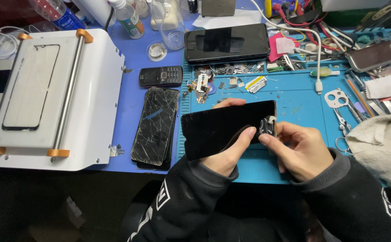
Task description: The recorder is repairing a smartphone screen by removing protective film and cleaning the glass surface.
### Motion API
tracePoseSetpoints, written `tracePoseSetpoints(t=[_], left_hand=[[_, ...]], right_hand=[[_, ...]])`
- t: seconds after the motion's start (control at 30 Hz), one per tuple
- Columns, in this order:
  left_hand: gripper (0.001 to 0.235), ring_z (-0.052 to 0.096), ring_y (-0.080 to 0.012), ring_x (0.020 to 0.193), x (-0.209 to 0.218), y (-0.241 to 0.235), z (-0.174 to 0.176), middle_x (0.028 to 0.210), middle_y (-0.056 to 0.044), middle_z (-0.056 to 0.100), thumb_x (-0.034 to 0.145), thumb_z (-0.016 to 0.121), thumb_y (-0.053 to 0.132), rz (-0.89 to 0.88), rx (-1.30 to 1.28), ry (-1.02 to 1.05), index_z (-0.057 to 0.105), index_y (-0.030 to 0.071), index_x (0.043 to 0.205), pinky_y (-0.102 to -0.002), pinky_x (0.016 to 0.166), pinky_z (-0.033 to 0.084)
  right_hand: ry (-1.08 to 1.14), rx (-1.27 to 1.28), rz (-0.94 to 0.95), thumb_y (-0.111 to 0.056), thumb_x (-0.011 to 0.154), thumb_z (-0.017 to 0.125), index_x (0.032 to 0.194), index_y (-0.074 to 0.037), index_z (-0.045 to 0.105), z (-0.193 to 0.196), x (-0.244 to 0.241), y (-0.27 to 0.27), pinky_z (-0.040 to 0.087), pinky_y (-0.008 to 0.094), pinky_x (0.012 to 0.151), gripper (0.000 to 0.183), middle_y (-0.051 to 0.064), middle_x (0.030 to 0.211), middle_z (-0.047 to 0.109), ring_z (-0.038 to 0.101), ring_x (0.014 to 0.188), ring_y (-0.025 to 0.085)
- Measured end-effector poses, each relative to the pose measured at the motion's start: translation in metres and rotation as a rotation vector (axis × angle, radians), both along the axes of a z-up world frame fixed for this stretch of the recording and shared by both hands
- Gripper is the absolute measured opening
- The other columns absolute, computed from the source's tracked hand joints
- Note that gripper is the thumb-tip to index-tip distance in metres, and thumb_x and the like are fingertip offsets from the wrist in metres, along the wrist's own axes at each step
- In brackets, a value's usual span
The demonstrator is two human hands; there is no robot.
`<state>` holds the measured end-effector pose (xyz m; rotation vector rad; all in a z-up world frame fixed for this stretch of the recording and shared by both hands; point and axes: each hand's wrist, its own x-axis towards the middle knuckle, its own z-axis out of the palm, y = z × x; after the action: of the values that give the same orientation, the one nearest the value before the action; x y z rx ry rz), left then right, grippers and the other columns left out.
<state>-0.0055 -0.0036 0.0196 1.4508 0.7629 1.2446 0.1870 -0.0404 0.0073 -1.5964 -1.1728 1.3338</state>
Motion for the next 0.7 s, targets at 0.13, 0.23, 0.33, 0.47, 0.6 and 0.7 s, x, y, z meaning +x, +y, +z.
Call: tracePoseSetpoints(t=[0.13, 0.23, 0.33, 0.47, 0.6, 0.7], left_hand=[[0.050, 0.064, -0.0121, 0.112, 0.002, 0.000, 0.001, 0.122, -0.006, 0.065, 0.093, 0.070, -0.001, -0.006, -0.139, -0.072, 0.053, 0.002, 0.139, -0.027, 0.098, 0.054], [0.049, 0.063, -0.0127, 0.113, 0.001, 0.001, -0.002, 0.122, -0.006, 0.064, 0.094, 0.071, -0.002, 0.027, -0.089, -0.015, 0.053, 0.001, 0.139, -0.027, 0.100, 0.053], [0.048, 0.063, -0.0133, 0.116, 0.002, 0.002, -0.005, 0.124, -0.007, 0.065, 0.094, 0.070, -0.001, -0.046, -0.126, -0.140, 0.052, 0.002, 0.139, -0.028, 0.104, 0.053], [0.049, 0.061, -0.0143, 0.119, 0.000, 0.001, -0.005, 0.128, -0.008, 0.060, 0.093, 0.072, -0.002, -0.015, -0.035, -0.039, 0.053, 0.000, 0.139, -0.029, 0.104, 0.052], [0.050, 0.062, -0.0152, 0.118, 0.001, 0.003, -0.008, 0.130, -0.009, 0.061, 0.092, 0.072, -0.003, 0.007, -0.026, -0.001, 0.054, 0.000, 0.139, -0.030, 0.103, 0.053], [0.052, 0.063, -0.0149, 0.118, 0.001, 0.004, -0.007, 0.127, -0.009, 0.063, 0.093, 0.070, -0.003, -0.050, -0.150, -0.096, 0.051, 0.001, 0.141, -0.030, 0.103, 0.054]], right_hand=[[0.077, -0.045, -0.005, -0.017, 0.094, 0.063, 0.098, 0.001, 0.069, 0.000, 0.002, 0.001, 0.040, 0.026, 0.040, 0.019, 0.004, 0.069, 0.061, 0.051, 0.044, 0.011], [0.107, -0.013, 0.028, -0.021, 0.098, 0.059, 0.099, 0.000, 0.070, -0.005, 0.008, -0.001, 0.044, 0.024, 0.042, 0.023, 0.002, 0.070, 0.062, 0.054, 0.046, 0.009], [0.147, 0.034, 0.055, -0.024, 0.101, 0.054, 0.097, 0.001, 0.069, -0.008, 0.011, -0.001, 0.050, 0.023, 0.045, 0.029, 0.003, 0.071, 0.063, 0.057, 0.049, 0.009], [0.052, -0.005, 0.008, -0.018, 0.092, 0.065, 0.096, 0.003, 0.070, -0.004, 0.002, 0.000, 0.047, 0.027, 0.043, 0.021, 0.004, 0.071, 0.060, 0.056, 0.048, 0.011], [0.126, -0.058, 0.000, -0.018, 0.094, 0.064, 0.099, 0.004, 0.069, -0.007, 0.006, 0.001, 0.046, 0.028, 0.043, 0.022, 0.004, 0.071, 0.060, 0.056, 0.048, 0.012], [0.176, -0.031, 0.044, -0.021, 0.099, 0.060, 0.098, 0.004, 0.068, -0.011, 0.013, 0.000, 0.049, 0.026, 0.046, 0.026, 0.004, 0.072, 0.061, 0.058, 0.051, 0.011]])
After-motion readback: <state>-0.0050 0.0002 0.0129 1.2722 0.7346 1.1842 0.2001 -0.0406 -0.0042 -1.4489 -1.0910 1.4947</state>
